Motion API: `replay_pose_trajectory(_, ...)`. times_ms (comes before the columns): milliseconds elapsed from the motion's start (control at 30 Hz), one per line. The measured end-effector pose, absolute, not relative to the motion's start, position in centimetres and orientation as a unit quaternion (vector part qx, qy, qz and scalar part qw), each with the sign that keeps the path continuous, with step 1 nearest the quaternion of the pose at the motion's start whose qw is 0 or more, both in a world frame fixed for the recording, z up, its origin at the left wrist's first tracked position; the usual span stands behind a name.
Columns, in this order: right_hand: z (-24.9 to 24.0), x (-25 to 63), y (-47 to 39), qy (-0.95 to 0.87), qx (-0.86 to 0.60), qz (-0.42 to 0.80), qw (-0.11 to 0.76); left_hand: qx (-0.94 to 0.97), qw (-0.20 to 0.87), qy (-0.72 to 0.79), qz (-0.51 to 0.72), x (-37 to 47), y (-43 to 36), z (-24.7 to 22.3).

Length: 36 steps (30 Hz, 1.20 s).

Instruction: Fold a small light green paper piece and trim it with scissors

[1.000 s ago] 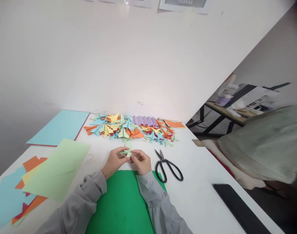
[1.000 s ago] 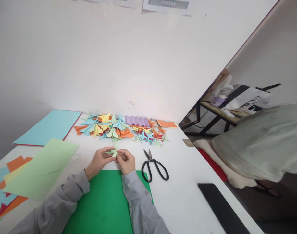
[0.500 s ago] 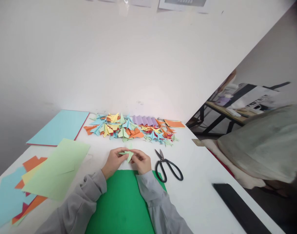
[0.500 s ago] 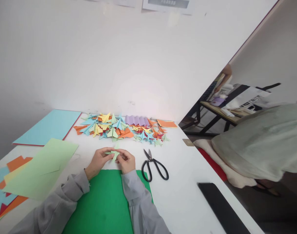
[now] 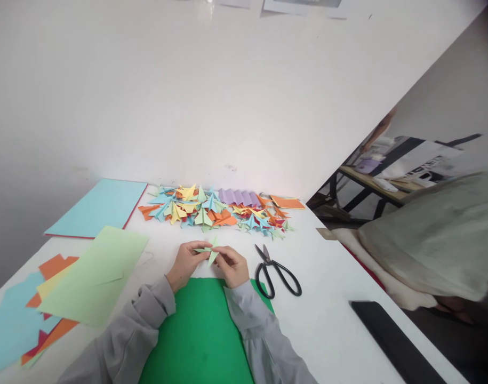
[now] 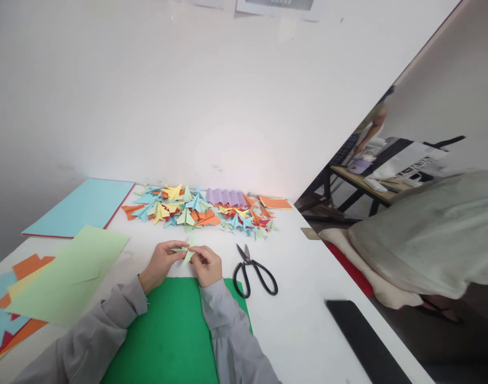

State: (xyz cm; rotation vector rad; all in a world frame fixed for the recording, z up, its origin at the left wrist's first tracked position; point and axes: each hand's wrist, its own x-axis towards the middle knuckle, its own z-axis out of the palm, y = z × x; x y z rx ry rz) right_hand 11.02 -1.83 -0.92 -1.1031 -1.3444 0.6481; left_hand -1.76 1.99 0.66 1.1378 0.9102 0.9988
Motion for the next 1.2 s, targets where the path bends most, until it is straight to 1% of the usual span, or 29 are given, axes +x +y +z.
replay_pose_trajectory(100,-0.5,11.1,-2.0,-0.607,-0.471,0.244,0.592,0.499,0.627,0.396,0.449,-1.8,2.0,0.7)
replay_pose_trajectory(167,-0.5,11.2,-1.9,-0.59,-0.471,0.251,0.606,0.498,0.637,0.376,0.452,-1.9,2.0,0.6)
replay_pose_trajectory(267,-1.0,11.3,-1.6,-0.502,-0.482,0.318,0.644,0.486,0.674,0.328,0.449,-2.0,1.9,0.7)
replay_pose_trajectory(333,-1.4,11.3,-1.4,-0.437,-0.493,0.373,0.653,0.497,0.676,0.311,0.446,-1.9,1.8,0.7)
replay_pose_trajectory(400,-1.8,11.2,-1.1,-0.391,-0.498,0.417,0.652,0.53,0.644,0.318,0.45,-1.8,1.6,0.7)
replay_pose_trajectory(467,-2.1,11.1,-0.9,-0.362,-0.501,0.44,0.652,0.568,0.59,0.331,0.469,-1.6,1.5,0.6)
replay_pose_trajectory(600,-2.1,11.0,-0.9,-0.339,-0.508,0.443,0.656,0.648,0.472,0.345,0.488,-1.6,1.4,-0.1)
replay_pose_trajectory(667,-1.9,11.0,-1.0,-0.342,-0.506,0.448,0.653,0.681,0.444,0.342,0.472,-1.7,1.5,-0.3)
replay_pose_trajectory(733,-1.7,11.0,-1.1,-0.348,-0.498,0.458,0.649,0.682,0.457,0.336,0.461,-1.6,1.6,-0.4)
replay_pose_trajectory(833,-1.4,11.0,-1.1,-0.365,-0.485,0.465,0.645,0.617,0.543,0.33,0.464,-1.3,1.6,-0.3)
replay_pose_trajectory(933,-1.3,11.0,-1.3,-0.418,-0.488,0.411,0.647,0.569,0.587,0.337,0.467,-1.2,1.6,0.0)
replay_pose_trajectory(1100,-0.9,10.9,-1.9,-0.577,-0.504,0.209,0.607,0.538,0.578,0.358,0.499,-1.2,1.6,0.3)
replay_pose_trajectory(1200,-0.9,10.9,-2.1,-0.604,-0.514,0.138,0.593,0.53,0.59,0.359,0.492,-1.4,1.6,0.4)
